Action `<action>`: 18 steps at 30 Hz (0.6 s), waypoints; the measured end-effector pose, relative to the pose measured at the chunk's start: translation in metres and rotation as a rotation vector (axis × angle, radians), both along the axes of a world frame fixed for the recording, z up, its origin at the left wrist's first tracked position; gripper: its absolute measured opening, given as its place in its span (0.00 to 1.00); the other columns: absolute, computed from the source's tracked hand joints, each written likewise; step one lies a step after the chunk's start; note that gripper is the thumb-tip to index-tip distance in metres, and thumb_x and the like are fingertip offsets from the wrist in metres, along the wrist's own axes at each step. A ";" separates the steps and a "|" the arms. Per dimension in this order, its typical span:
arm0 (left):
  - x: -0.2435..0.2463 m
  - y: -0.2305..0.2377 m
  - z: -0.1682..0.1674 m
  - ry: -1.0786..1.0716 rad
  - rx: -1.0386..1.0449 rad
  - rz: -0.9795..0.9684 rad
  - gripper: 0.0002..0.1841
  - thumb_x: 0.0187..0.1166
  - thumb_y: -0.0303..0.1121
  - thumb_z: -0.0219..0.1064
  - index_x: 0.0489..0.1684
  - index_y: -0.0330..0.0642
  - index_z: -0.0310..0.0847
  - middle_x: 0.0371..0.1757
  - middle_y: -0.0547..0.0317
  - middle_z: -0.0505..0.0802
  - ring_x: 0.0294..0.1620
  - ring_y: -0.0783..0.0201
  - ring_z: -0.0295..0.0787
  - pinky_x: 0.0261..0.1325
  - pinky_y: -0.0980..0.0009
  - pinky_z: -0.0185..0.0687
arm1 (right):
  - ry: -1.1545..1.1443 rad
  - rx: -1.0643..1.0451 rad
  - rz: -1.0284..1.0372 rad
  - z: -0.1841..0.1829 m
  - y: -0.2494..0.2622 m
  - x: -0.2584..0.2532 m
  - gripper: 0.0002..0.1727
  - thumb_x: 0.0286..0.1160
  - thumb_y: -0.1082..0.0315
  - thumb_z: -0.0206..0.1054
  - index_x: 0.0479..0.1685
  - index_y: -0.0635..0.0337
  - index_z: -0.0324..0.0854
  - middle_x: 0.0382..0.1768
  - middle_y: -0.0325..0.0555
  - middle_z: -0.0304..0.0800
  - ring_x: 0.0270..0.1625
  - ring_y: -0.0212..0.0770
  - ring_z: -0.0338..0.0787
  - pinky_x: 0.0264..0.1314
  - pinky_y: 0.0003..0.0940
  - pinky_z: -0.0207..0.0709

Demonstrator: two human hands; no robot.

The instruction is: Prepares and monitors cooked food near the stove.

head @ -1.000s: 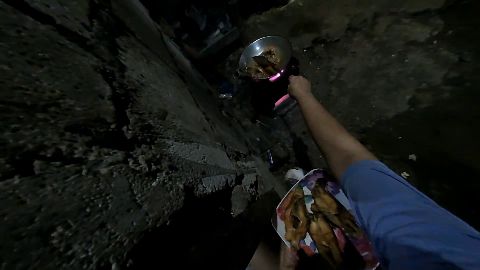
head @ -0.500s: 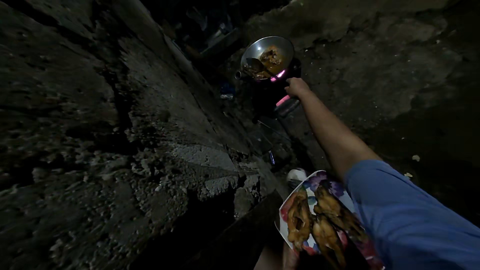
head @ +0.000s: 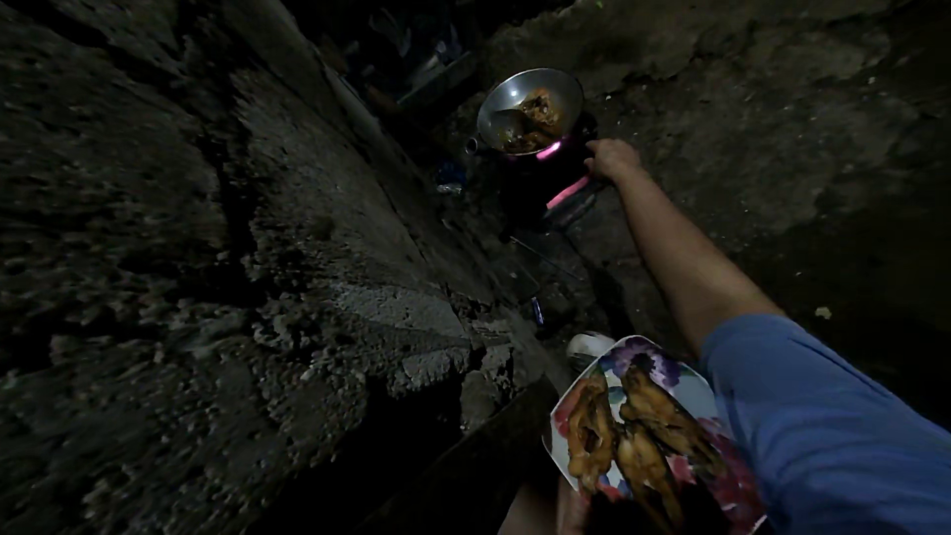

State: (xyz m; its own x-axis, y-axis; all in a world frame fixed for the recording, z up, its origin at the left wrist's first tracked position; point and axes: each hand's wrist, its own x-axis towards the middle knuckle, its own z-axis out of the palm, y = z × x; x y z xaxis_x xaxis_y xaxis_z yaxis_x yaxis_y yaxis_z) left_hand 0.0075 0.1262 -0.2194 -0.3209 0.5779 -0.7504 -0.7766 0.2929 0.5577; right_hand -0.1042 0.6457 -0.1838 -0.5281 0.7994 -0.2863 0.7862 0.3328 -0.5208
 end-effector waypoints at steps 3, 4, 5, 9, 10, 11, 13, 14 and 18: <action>-0.001 -0.002 -0.008 0.032 0.024 -0.036 0.14 0.88 0.38 0.50 0.59 0.44 0.75 0.43 0.68 0.91 0.45 0.76 0.89 0.52 0.74 0.86 | -0.021 0.037 -0.021 0.005 0.003 0.008 0.24 0.91 0.65 0.56 0.82 0.62 0.73 0.76 0.71 0.78 0.80 0.73 0.75 0.77 0.74 0.64; 0.000 -0.003 -0.009 0.050 0.029 -0.043 0.15 0.87 0.39 0.50 0.60 0.43 0.75 0.43 0.68 0.91 0.46 0.76 0.89 0.53 0.74 0.86 | -0.039 0.045 -0.029 0.006 0.003 0.011 0.24 0.91 0.65 0.56 0.83 0.61 0.72 0.76 0.71 0.78 0.80 0.72 0.75 0.77 0.74 0.65; 0.000 -0.003 -0.009 0.069 0.027 -0.047 0.15 0.88 0.39 0.49 0.60 0.42 0.75 0.44 0.68 0.91 0.46 0.75 0.89 0.54 0.73 0.86 | -0.047 0.049 -0.037 0.006 0.004 0.013 0.25 0.91 0.65 0.56 0.84 0.61 0.71 0.77 0.70 0.77 0.80 0.72 0.75 0.78 0.74 0.64; 0.001 0.000 -0.003 0.074 0.033 -0.035 0.16 0.89 0.40 0.46 0.57 0.42 0.76 0.42 0.69 0.92 0.45 0.76 0.89 0.53 0.74 0.86 | -0.061 0.039 -0.023 -0.001 0.008 0.019 0.22 0.91 0.65 0.56 0.80 0.61 0.75 0.74 0.70 0.80 0.79 0.73 0.76 0.76 0.76 0.65; 0.001 0.000 -0.003 0.067 0.029 -0.041 0.16 0.89 0.39 0.44 0.57 0.43 0.76 0.42 0.69 0.92 0.45 0.77 0.88 0.52 0.75 0.85 | -0.051 0.032 -0.011 -0.003 0.008 0.020 0.22 0.91 0.65 0.56 0.80 0.60 0.75 0.75 0.70 0.79 0.79 0.73 0.76 0.76 0.76 0.65; 0.001 0.000 -0.002 0.057 0.025 -0.048 0.16 0.90 0.38 0.42 0.57 0.43 0.76 0.42 0.70 0.91 0.45 0.77 0.88 0.51 0.75 0.85 | -0.045 0.016 -0.001 -0.004 0.009 0.020 0.23 0.91 0.65 0.56 0.82 0.59 0.74 0.75 0.70 0.79 0.80 0.73 0.75 0.76 0.76 0.64; 0.001 0.002 0.002 0.022 0.017 -0.032 0.17 0.91 0.36 0.40 0.55 0.45 0.77 0.39 0.70 0.92 0.42 0.77 0.89 0.49 0.75 0.86 | -0.028 -0.029 0.005 -0.007 0.009 0.019 0.26 0.92 0.63 0.56 0.86 0.58 0.70 0.78 0.69 0.76 0.82 0.72 0.73 0.79 0.74 0.62; 0.001 0.005 0.006 -0.007 0.008 -0.018 0.18 0.91 0.35 0.38 0.53 0.46 0.77 0.37 0.71 0.92 0.41 0.77 0.89 0.48 0.76 0.86 | -0.012 -0.045 0.008 -0.009 0.011 0.018 0.26 0.92 0.63 0.56 0.85 0.60 0.71 0.78 0.70 0.76 0.82 0.72 0.73 0.80 0.74 0.62; 0.000 0.005 0.006 -0.066 0.052 0.019 0.18 0.90 0.34 0.38 0.49 0.47 0.78 0.36 0.70 0.93 0.40 0.77 0.90 0.48 0.76 0.87 | 0.011 -0.093 0.043 -0.005 0.022 0.023 0.23 0.92 0.63 0.58 0.80 0.64 0.75 0.76 0.71 0.77 0.81 0.71 0.73 0.81 0.72 0.60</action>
State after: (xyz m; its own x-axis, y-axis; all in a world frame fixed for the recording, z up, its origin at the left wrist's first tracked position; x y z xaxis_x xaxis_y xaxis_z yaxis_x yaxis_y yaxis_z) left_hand 0.0080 0.1316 -0.2133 -0.2831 0.6113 -0.7390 -0.8170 0.2498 0.5197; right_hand -0.0812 0.6680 -0.1892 -0.5647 0.7464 -0.3521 0.7662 0.3157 -0.5597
